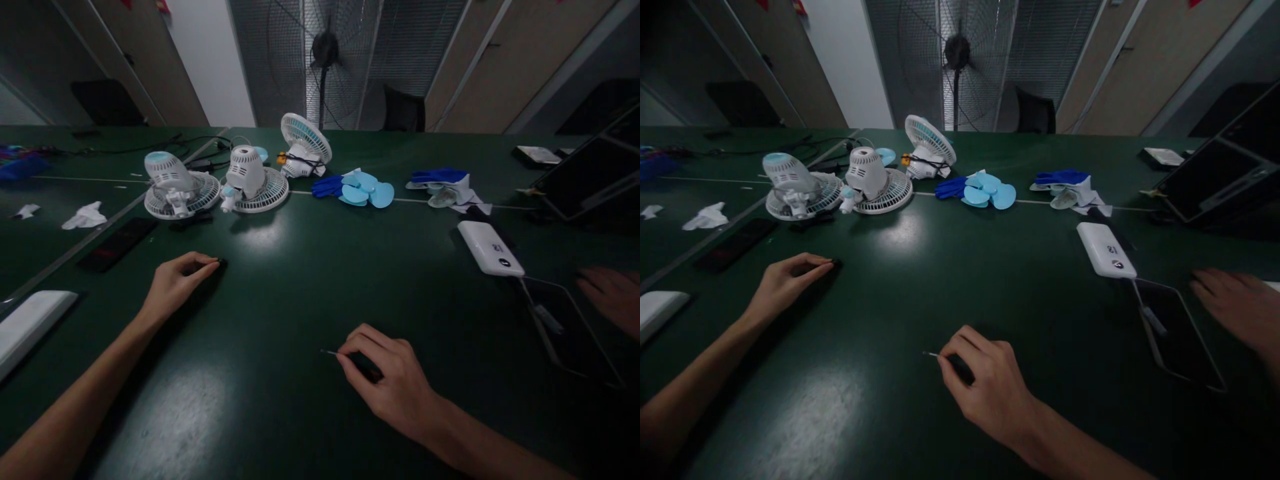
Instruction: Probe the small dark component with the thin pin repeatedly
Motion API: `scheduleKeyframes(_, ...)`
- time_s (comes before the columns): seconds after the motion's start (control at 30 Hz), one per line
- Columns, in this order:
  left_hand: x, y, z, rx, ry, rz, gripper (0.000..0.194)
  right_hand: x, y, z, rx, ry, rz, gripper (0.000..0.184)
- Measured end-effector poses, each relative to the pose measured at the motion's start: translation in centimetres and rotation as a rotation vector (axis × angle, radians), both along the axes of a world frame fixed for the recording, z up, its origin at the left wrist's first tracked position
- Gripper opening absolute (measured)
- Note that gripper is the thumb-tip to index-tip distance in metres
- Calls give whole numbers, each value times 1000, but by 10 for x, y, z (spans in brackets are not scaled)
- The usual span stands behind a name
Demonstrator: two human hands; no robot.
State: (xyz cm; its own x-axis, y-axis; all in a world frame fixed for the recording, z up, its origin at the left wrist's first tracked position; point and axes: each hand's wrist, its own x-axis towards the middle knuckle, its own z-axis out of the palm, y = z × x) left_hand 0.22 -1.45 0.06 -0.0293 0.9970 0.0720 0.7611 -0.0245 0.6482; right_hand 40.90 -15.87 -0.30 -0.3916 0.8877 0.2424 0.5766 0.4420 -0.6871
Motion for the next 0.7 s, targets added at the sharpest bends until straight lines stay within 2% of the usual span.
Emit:
scheduleKeyframes(0.1,27,-10,8,-118,-69,-105,46,0,1,1,4,-8,-12,14)
scheduleKeyframes(0.23,85,-33,17,-255,-121,-384,28,0,1,-1,-12,1,-7,13)
scheduleKeyframes(0.33,126,-50,16,-280,-196,-612,19,0,1,-2,-5,19,-17,11)
scheduleKeyframes(0.4,145,-60,13,-273,-240,-714,15,0,0,-3,-2,27,-25,12)
scheduleKeyframes(0.5,160,-71,8,-243,-245,-771,12,1,-1,-3,-2,32,-47,13)
scheduleKeyframes(0.7,161,-79,7,-235,-225,-769,11,2,-1,-7,-27,21,-72,11)
